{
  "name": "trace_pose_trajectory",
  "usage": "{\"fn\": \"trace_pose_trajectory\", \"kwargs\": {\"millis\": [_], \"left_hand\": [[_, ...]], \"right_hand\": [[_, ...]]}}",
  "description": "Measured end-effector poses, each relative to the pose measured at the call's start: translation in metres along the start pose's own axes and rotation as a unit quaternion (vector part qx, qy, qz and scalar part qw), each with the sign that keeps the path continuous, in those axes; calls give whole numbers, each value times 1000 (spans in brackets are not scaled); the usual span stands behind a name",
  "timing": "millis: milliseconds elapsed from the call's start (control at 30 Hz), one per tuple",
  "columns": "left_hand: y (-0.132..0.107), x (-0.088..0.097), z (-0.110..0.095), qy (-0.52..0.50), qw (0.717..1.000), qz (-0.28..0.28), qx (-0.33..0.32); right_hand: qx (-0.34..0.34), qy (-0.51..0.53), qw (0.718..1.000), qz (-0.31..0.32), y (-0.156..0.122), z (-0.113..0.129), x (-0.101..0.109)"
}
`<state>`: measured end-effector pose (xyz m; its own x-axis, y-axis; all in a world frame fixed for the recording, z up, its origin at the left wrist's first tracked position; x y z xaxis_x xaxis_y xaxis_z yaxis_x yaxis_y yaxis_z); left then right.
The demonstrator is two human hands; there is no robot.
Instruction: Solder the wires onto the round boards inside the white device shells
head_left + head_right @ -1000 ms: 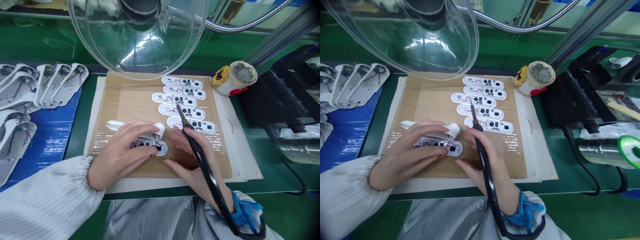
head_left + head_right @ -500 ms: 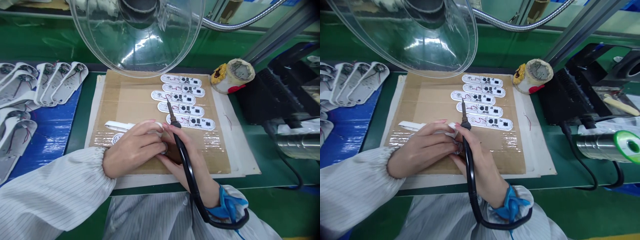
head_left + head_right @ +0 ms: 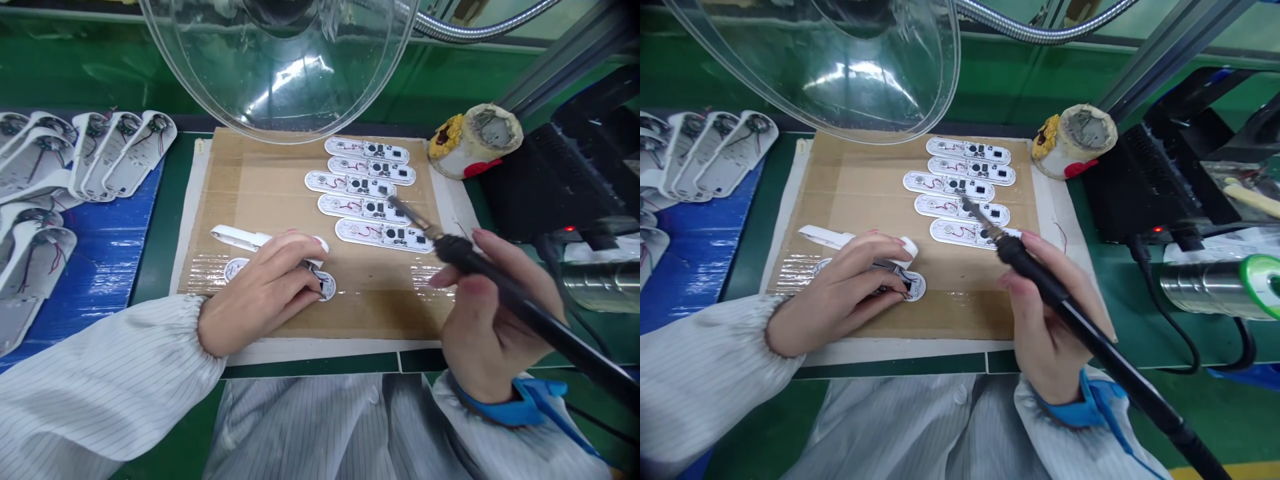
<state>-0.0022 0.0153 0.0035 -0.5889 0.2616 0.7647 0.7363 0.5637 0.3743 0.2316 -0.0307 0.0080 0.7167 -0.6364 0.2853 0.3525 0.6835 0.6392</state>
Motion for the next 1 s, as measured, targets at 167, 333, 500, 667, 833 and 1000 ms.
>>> {"fn": "trace_pose_trajectory", "kwargs": {"millis": [167, 333, 500, 667, 833, 1000], "left_hand": [[-2, 0, 1, -12, 1000, 6, 8], [-3, -1, 1, -17, 1000, 12, 12], [-2, 0, 2, -19, 1000, 7, 18], [0, 1, -1, -28, 999, 16, 34], [3, 2, -5, -33, 997, 27, 63], [2, 8, -4, -35, 998, 23, 37]], "right_hand": [[-8, 67, 997, -33, 1, -13, -2], [-12, 155, 982, 109, -9, -2, -11], [-17, 128, 979, 157, -13, 1, -10], [43, 167, 972, 159, -10, -1, -14], [89, 148, 979, 107, -6, -2, -13], [32, 161, 985, 46, -1, -4, -7]]}}
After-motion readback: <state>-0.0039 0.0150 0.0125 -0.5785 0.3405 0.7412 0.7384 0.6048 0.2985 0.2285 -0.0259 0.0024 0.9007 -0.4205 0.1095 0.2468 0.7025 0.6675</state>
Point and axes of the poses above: each hand's wrist, its own y-axis towards the middle knuckle, its own x-axis out of the back of the hand, z = x × y, the point moved 3 cm from there along y, towards the middle knuckle, and after that the axes turned 4 degrees about -y, right-handed, at the moved point
